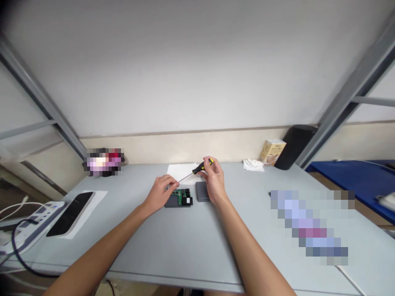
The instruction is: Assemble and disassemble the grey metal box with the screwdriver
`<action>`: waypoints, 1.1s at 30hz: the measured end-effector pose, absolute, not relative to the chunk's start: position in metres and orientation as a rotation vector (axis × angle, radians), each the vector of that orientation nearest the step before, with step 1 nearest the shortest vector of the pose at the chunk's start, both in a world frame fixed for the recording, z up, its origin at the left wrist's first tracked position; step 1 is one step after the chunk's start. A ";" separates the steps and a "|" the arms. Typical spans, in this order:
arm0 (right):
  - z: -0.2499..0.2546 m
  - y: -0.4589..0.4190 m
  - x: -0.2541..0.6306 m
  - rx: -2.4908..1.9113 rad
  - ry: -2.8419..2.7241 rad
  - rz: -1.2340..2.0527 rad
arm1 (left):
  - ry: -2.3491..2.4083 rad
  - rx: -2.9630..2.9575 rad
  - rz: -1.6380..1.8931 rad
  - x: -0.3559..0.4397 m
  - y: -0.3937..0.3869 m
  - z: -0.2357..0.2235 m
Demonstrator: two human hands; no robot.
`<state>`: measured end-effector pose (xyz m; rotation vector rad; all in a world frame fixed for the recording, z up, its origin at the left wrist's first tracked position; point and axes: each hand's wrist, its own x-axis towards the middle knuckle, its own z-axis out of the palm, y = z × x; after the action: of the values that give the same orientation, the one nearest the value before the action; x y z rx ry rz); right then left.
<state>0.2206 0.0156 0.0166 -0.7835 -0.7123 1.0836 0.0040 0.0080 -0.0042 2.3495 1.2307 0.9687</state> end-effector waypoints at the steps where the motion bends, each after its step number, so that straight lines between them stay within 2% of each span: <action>1: 0.016 0.016 0.221 -0.785 -0.714 1.083 | 1.234 2.358 0.969 0.004 0.008 -0.004; 23: 0.018 0.012 0.220 -0.811 -0.831 1.041 | 1.225 2.728 0.877 -0.003 0.008 -0.003; 33: 0.024 0.008 0.219 -0.815 -0.896 0.959 | 1.217 2.654 0.908 -0.001 0.008 -0.003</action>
<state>0.2191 0.0085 0.0235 -0.8155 -0.8960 0.9591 -0.0014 0.0083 -0.0028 2.6543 1.2170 0.9084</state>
